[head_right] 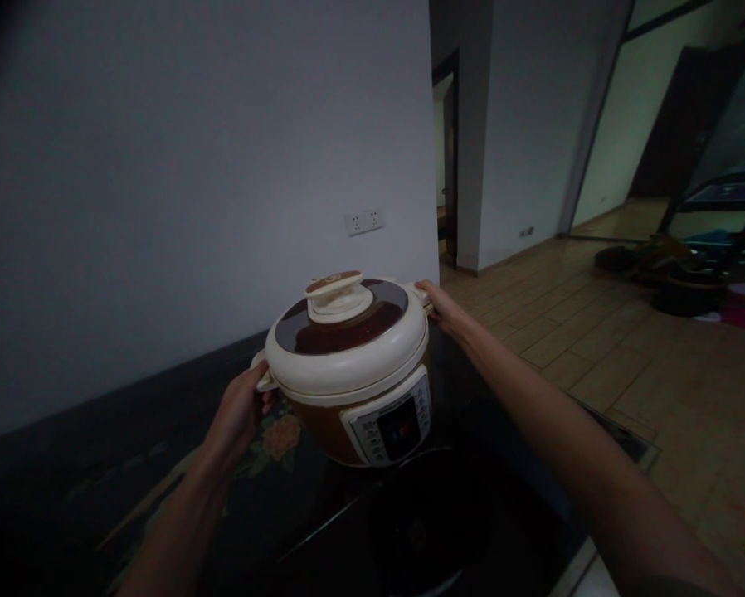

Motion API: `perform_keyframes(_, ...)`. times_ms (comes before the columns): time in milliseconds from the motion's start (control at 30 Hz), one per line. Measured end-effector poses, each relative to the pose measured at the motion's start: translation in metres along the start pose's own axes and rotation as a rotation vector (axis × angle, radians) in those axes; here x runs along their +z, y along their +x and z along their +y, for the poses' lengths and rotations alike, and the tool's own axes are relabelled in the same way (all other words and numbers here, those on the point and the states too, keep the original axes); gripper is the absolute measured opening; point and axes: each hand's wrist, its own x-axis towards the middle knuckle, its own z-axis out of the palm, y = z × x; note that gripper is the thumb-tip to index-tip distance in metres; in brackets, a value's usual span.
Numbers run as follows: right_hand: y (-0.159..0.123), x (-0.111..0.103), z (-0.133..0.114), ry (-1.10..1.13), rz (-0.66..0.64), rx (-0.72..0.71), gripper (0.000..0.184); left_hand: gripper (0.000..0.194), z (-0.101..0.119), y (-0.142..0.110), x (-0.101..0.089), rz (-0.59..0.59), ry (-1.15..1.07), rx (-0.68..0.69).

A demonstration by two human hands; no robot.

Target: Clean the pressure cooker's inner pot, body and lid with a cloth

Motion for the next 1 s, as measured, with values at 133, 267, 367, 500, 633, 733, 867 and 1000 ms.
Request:
perform_keyframes(133, -0.001, 0.0, 0.0, -0.017, 0.036, 0.008, 0.029, 0.038, -0.001, 0.001, -0.001, -0.024, 0.006, 0.016)
perform_keyframes(267, -0.002, -0.001, -0.002, -0.053, 0.061, 0.003, 0.03, 0.037, -0.003, 0.003, -0.003, -0.052, 0.05, 0.023)
perform_keyframes(367, -0.004, 0.0, -0.002, -0.091, 0.088, -0.018, 0.029, 0.041, -0.006, 0.006, -0.004, -0.078, 0.087, 0.027)
perform_keyframes(500, -0.006, 0.001, -0.005, -0.148, 0.146, -0.089, 0.036, 0.052, -0.004, 0.01, -0.009, -0.128, 0.111, 0.004)
perform_keyframes(633, -0.014, -0.003, -0.011, -0.207, 0.258, -0.237, 0.045, 0.058, 0.006, 0.005, -0.022, -0.079, 0.171, -0.05)
perform_keyframes(733, -0.03, -0.01, -0.015, -0.23, 0.369, -0.388, 0.036, 0.054, 0.015, -0.009, -0.039, 0.038, 0.166, 0.022)
perform_keyframes(867, -0.071, -0.014, -0.016, -0.213, 0.505, -0.594, 0.027, 0.042, 0.022, -0.031, -0.062, 0.125, 0.164, 0.135)
perform_keyframes(1000, -0.143, 0.018, -0.006, -0.179, 0.564, -0.838, 0.017, 0.036, 0.012, -0.049, -0.079, 0.2, 0.154, 0.198)
